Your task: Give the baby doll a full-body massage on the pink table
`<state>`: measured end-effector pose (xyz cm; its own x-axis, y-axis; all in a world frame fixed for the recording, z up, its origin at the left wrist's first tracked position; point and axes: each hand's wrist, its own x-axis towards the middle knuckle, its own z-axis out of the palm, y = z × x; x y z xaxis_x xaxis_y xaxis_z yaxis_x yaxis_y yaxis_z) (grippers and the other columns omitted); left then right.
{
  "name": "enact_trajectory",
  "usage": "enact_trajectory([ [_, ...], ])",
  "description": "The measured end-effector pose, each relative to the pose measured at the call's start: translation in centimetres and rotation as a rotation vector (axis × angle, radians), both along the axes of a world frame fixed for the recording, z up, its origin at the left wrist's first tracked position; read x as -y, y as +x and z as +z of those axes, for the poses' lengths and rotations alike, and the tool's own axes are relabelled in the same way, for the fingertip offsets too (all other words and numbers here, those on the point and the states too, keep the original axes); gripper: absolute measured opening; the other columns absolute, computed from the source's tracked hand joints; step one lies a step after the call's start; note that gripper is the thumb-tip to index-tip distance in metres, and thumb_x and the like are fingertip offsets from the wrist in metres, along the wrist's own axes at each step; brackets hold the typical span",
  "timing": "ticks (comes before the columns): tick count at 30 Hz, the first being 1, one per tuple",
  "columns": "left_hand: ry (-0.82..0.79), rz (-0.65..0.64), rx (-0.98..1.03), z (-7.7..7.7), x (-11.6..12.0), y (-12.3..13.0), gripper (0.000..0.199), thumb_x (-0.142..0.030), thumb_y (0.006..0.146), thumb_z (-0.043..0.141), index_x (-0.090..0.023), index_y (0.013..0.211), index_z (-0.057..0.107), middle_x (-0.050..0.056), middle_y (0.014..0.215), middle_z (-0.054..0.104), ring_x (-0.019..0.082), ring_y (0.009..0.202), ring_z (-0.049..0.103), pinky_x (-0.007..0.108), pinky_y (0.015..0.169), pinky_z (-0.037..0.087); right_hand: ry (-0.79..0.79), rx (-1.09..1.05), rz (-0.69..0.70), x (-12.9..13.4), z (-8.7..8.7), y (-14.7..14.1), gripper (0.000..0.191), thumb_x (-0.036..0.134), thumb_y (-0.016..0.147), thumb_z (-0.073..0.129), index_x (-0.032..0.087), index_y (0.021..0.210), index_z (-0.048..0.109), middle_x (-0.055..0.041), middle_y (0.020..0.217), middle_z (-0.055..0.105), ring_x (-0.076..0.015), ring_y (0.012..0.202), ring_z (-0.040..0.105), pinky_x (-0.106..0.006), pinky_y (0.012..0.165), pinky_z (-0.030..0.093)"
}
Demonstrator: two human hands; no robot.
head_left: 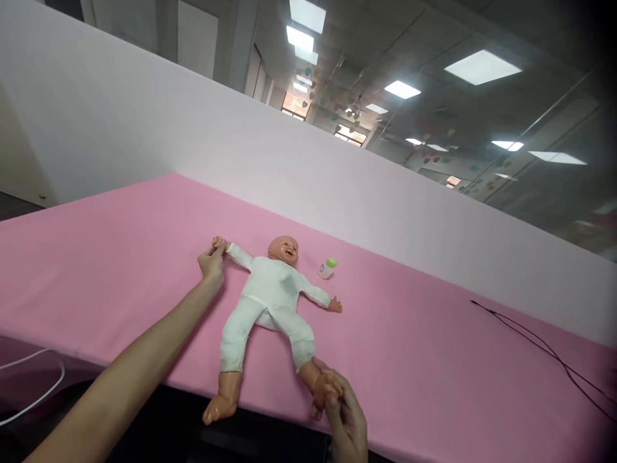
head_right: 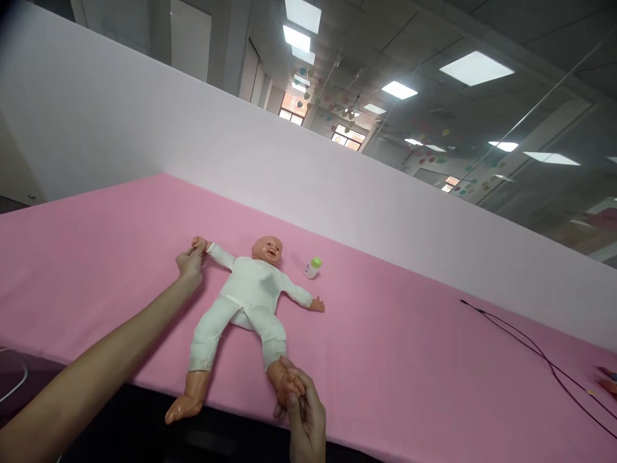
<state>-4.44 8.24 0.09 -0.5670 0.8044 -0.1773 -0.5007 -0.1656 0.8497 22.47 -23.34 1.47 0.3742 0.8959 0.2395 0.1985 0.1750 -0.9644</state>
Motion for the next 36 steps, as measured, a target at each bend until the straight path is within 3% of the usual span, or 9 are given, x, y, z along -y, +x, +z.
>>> enact_trajectory([
  [4, 0.054, 0.026, -0.042, 0.2, 0.2, 0.4, 0.025, -0.039, 0.072, 0.08, -0.018, 0.07, 0.066, 0.0, 0.072, 0.063, 0.015, 0.074, 0.062, 0.028, 0.072, 0.054, 0.005, -0.032, -0.012, 0.0, -2.1, 0.1, 0.043, 0.059, 0.092, 0.066, 0.022, 0.112, 0.075, -0.0156, 0.126, 0.074, -0.0316, 0.119, 0.068, -0.043, 0.101, 0.056],
  [8, 0.283, -0.166, -0.3, 1.8, 2.0, 2.7, 0.024, -0.039, 0.072, 0.083, -0.016, 0.078, 0.076, 0.004, 0.078, 0.07, 0.019, 0.075, 0.064, 0.032, 0.072, 0.054, 0.074, 0.056, 0.03, -3.9, 1.5, -0.6, 0.041, 0.055, 0.093, 0.067, 0.02, 0.114, 0.075, -0.0164, 0.128, 0.073, -0.0302, 0.114, 0.069, -0.04, 0.095, 0.058],
  [12, 0.444, -0.365, -0.587, 1.8, 4.1, 4.9, 0.021, -0.038, 0.073, 0.083, -0.02, 0.085, 0.082, 0.006, 0.088, 0.076, 0.022, 0.082, 0.067, 0.032, 0.077, 0.051, 0.026, 0.138, 0.203, -9.6, 4.7, -2.8, 0.044, 0.054, 0.097, 0.06, 0.018, 0.122, 0.071, -0.0154, 0.127, 0.073, -0.0162, 0.066, 0.066, -0.028, 0.058, 0.054],
  [18, 0.41, -0.551, -0.737, 0.9, 4.4, 5.0, 0.026, -0.042, 0.075, 0.081, -0.024, 0.093, 0.085, 0.003, 0.084, 0.076, 0.021, 0.077, 0.066, 0.03, 0.071, 0.047, 0.084, 0.258, 0.23, -15.2, 4.2, -5.3, 0.041, 0.053, 0.097, 0.06, 0.019, 0.114, 0.073, -0.0118, 0.117, 0.076, -0.0261, 0.101, 0.071, -0.035, 0.084, 0.058],
  [22, 0.373, -0.461, -0.477, 1.6, 3.2, 4.0, 0.03, -0.041, 0.069, 0.086, -0.018, 0.088, 0.083, 0.006, 0.087, 0.076, 0.022, 0.079, 0.066, 0.031, 0.071, 0.049, 0.017, 0.176, 0.214, -11.9, 5.0, -3.9, 0.046, 0.054, 0.098, 0.059, 0.019, 0.124, 0.07, -0.0144, 0.128, 0.072, -0.0249, 0.092, 0.072, -0.034, 0.074, 0.059],
  [25, 0.236, -0.267, -0.245, 1.7, 1.9, 2.7, 0.03, -0.043, 0.068, 0.085, -0.016, 0.079, 0.078, 0.005, 0.077, 0.072, 0.018, 0.071, 0.062, 0.03, 0.066, 0.048, 0.017, 0.131, 0.109, -6.7, 4.6, -2.3, 0.044, 0.055, 0.095, 0.063, 0.021, 0.121, 0.073, -0.0142, 0.131, 0.072, -0.0289, 0.109, 0.07, -0.035, 0.085, 0.059],
  [30, -0.068, -0.096, 0.034, 0.6, -0.2, 0.2, 0.033, -0.044, 0.067, 0.086, -0.016, 0.073, 0.07, 0.003, 0.073, 0.067, 0.016, 0.068, 0.061, 0.026, 0.06, 0.048, -0.026, -0.044, -0.051, -0.1, -0.6, -1.1, 0.044, 0.06, 0.089, 0.07, 0.023, 0.113, 0.077, -0.014, 0.126, 0.075, -0.0314, 0.119, 0.068, -0.039, 0.098, 0.057],
  [33, -0.066, -0.081, 0.051, 0.5, -0.5, -0.2, 0.031, -0.042, 0.068, 0.086, -0.015, 0.074, 0.071, 0.003, 0.074, 0.068, 0.015, 0.068, 0.06, 0.026, 0.061, 0.048, -0.016, -0.046, -0.01, 0.6, -2.3, -1.1, 0.046, 0.062, 0.087, 0.071, 0.022, 0.109, 0.078, -0.0153, 0.12, 0.077, -0.0324, 0.115, 0.071, -0.04, 0.094, 0.06],
  [36, 0.092, -0.173, -0.068, 1.1, 0.3, 0.9, 0.028, -0.041, 0.069, 0.085, -0.015, 0.074, 0.074, 0.003, 0.073, 0.069, 0.015, 0.069, 0.06, 0.027, 0.063, 0.048, -0.02, 0.02, 0.004, -1.2, -0.3, -1.3, 0.046, 0.058, 0.089, 0.071, 0.02, 0.114, 0.077, -0.0168, 0.123, 0.075, -0.0303, 0.102, 0.073, -0.034, 0.077, 0.062],
])
